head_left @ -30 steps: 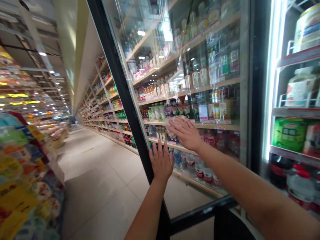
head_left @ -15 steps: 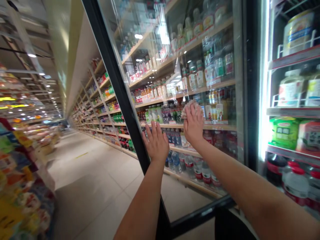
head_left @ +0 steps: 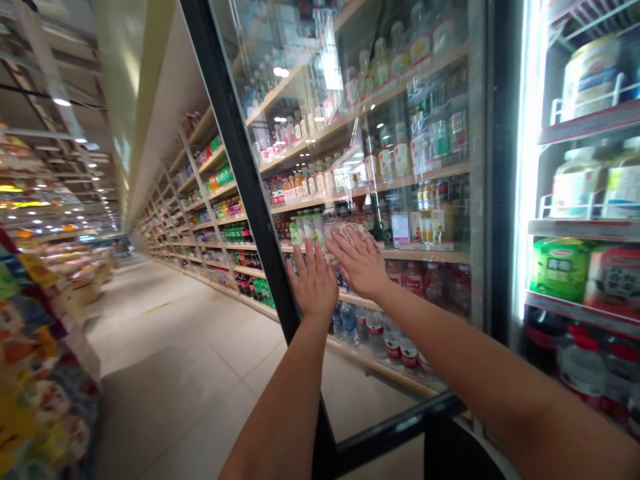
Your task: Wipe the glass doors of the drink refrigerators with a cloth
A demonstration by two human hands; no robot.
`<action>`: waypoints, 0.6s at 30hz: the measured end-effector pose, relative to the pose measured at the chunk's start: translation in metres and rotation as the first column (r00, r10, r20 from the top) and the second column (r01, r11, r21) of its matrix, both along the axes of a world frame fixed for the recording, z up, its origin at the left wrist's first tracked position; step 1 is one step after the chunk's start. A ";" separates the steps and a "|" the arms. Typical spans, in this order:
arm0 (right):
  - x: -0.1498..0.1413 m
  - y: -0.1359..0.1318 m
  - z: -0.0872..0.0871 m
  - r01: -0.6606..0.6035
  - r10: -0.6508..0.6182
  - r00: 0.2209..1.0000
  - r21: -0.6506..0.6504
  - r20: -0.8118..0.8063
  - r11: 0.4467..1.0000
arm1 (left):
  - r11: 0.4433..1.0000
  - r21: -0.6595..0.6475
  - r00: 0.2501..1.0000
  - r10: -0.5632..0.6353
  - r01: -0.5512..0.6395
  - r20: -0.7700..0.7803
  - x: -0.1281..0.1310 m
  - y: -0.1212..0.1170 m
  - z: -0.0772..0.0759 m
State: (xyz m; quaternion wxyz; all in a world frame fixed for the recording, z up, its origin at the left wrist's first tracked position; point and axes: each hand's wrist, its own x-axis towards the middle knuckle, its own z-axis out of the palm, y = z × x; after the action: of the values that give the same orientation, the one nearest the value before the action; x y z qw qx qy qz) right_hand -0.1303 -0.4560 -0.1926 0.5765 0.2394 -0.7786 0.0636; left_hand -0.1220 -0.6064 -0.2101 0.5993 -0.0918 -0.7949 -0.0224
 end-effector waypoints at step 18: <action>-0.017 0.020 0.020 0.111 -0.120 0.992 -0.596 0.024 0.795 | 0.999 0.022 1.000 -0.030 0.031 -0.006 0.001 0.000 0.001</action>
State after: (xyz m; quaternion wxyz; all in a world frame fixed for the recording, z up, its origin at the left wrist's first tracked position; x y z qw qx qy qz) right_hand -0.1472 -0.4355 -0.1726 0.6312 -0.0012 -0.7280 0.2677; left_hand -0.1208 -0.6061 -0.2091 0.6022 -0.0973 -0.7914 -0.0402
